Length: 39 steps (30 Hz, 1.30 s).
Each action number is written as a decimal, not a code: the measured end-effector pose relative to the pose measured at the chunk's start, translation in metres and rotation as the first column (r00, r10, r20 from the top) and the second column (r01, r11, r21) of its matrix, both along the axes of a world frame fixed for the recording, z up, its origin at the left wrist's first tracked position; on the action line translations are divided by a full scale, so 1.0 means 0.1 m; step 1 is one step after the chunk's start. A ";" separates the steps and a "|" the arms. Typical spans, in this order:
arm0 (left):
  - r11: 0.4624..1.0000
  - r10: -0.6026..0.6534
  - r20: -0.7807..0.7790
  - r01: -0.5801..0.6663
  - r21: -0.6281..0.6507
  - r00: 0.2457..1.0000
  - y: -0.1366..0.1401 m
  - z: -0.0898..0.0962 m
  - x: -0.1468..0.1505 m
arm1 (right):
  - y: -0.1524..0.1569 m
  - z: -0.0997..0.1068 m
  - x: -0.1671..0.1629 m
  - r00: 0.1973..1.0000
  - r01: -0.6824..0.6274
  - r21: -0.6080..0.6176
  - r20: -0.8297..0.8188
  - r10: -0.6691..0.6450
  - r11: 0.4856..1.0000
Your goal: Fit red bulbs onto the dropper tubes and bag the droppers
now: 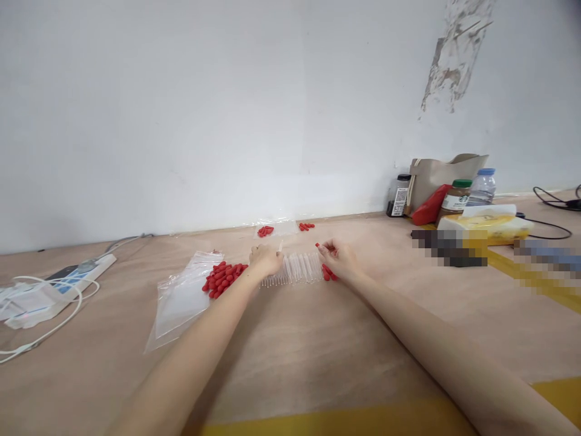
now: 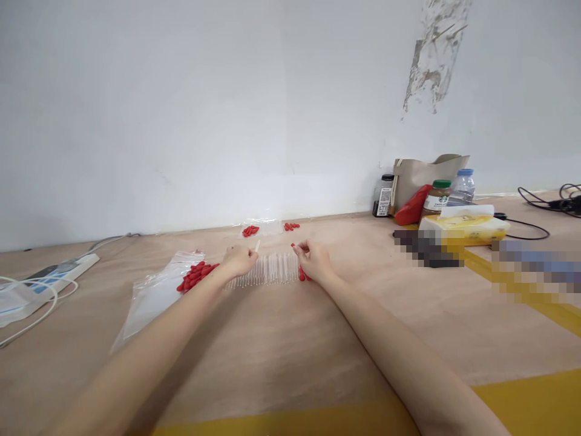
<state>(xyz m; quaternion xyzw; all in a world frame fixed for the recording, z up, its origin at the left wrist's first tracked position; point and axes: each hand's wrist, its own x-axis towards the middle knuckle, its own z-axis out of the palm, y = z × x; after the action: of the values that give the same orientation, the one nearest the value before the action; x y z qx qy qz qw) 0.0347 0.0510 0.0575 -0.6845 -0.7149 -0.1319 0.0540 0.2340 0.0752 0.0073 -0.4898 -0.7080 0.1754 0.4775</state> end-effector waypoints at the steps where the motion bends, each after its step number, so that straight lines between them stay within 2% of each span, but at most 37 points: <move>1: 0.998 -0.050 -0.008 0.050 0.032 0.999 -0.09 0.01 -0.04 | -0.01 0.00 -0.04 0.998 -0.052 0.006 -0.042 0.052 0.999; 4: 0.970 -0.211 -0.039 0.214 0.113 0.977 -0.41 -0.02 -0.20 | -0.08 0.04 -0.16 0.973 -0.193 0.074 -0.114 0.200 0.978; 6: 0.941 -0.306 -0.058 0.311 0.131 0.950 -0.60 -0.10 -0.31 | -0.18 0.07 -0.22 0.963 -0.254 0.122 -0.064 0.263 0.960; 8: 0.872 -0.444 -0.076 0.450 0.195 0.893 -0.72 -0.23 -0.40 | -0.32 0.09 -0.25 0.947 -0.320 0.171 0.036 0.318 0.932; 11: 0.782 -0.551 -0.081 0.548 0.298 0.831 -0.78 -0.42 -0.47 | -0.52 0.05 -0.26 0.901 -0.429 0.160 0.149 0.408 0.889; 16: 0.739 -0.601 -0.062 0.584 0.337 0.797 -0.79 -0.56 -0.43 | -0.69 -0.06 -0.25 0.895 -0.444 0.149 0.121 0.429 0.884; 26: 0.743 -0.597 -0.059 0.578 0.338 0.800 -0.82 -0.56 -0.40 | -0.75 -0.11 -0.27 0.875 -0.484 0.147 0.118 0.470 0.863; 39: 0.656 -0.681 -0.122 0.676 0.335 0.722 -0.82 -0.54 -0.41 | -0.74 -0.16 -0.28 0.849 -0.528 0.167 0.142 0.509 0.833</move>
<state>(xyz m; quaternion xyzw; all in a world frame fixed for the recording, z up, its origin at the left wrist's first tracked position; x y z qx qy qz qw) -0.0065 -0.0311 0.0031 -0.8788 -0.3717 -0.2746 0.1190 0.2056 0.0014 -0.0091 -0.2363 -0.8494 0.2036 0.4258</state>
